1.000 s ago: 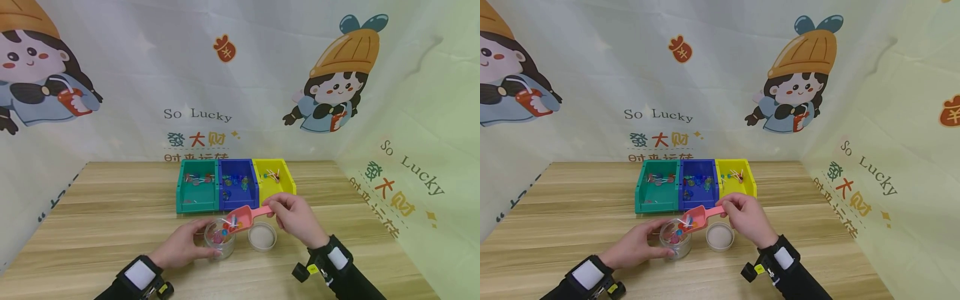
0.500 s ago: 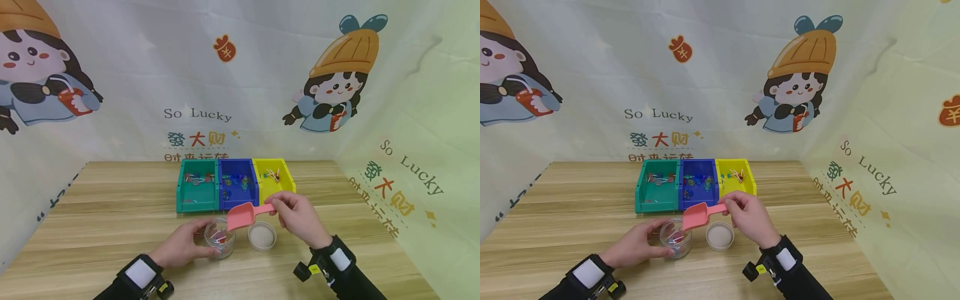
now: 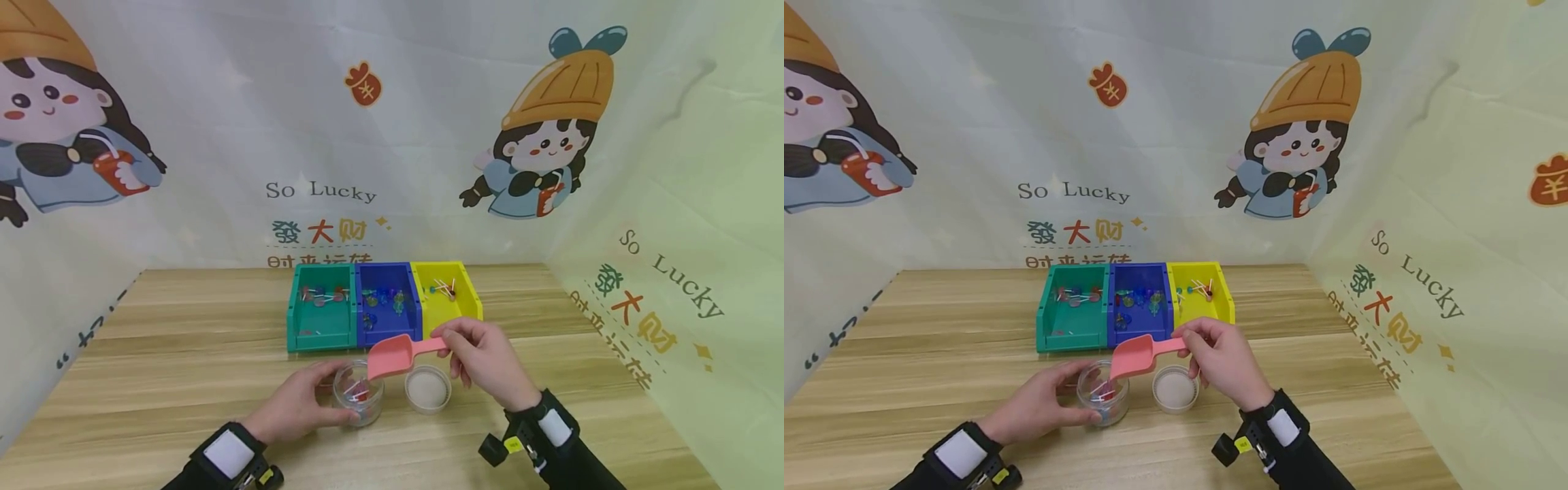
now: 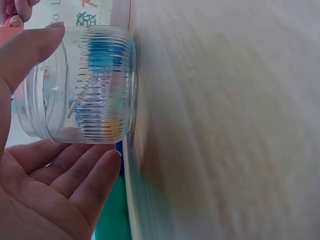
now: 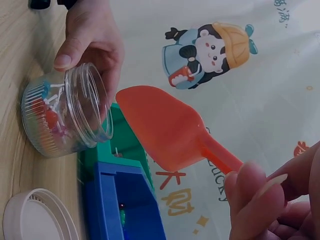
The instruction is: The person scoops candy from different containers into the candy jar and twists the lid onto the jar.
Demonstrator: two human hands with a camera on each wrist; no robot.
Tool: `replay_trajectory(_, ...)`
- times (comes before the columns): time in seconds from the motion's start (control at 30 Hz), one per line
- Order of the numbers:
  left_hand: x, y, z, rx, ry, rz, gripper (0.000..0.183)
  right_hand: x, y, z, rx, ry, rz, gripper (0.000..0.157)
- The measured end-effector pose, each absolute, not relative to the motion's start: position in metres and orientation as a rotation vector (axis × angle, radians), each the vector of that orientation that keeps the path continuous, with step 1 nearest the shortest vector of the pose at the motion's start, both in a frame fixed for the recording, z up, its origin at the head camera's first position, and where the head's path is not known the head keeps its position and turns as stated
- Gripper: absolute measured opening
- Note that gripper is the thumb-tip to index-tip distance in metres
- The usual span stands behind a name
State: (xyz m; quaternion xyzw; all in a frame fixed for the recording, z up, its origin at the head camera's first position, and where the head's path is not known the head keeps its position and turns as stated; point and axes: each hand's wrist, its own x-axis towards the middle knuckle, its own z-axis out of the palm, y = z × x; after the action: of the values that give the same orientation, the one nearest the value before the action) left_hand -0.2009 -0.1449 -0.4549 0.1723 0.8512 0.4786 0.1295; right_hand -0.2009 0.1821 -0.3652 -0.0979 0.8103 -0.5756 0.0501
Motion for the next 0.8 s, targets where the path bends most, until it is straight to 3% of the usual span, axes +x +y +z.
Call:
replay_trajectory(0.43,-0.202,-0.148,-0.454,0.497,2.481,1.397,0.090,-0.202,0.178,-0.367,-0.271,2.449,-1.803,0.025)
replay_trajectory(0.8,-0.209,-0.161,-0.439,0.469,2.697,1.472,0.060,-0.211,0.171,-0.368,-0.254,2.466,-1.855,0.027)
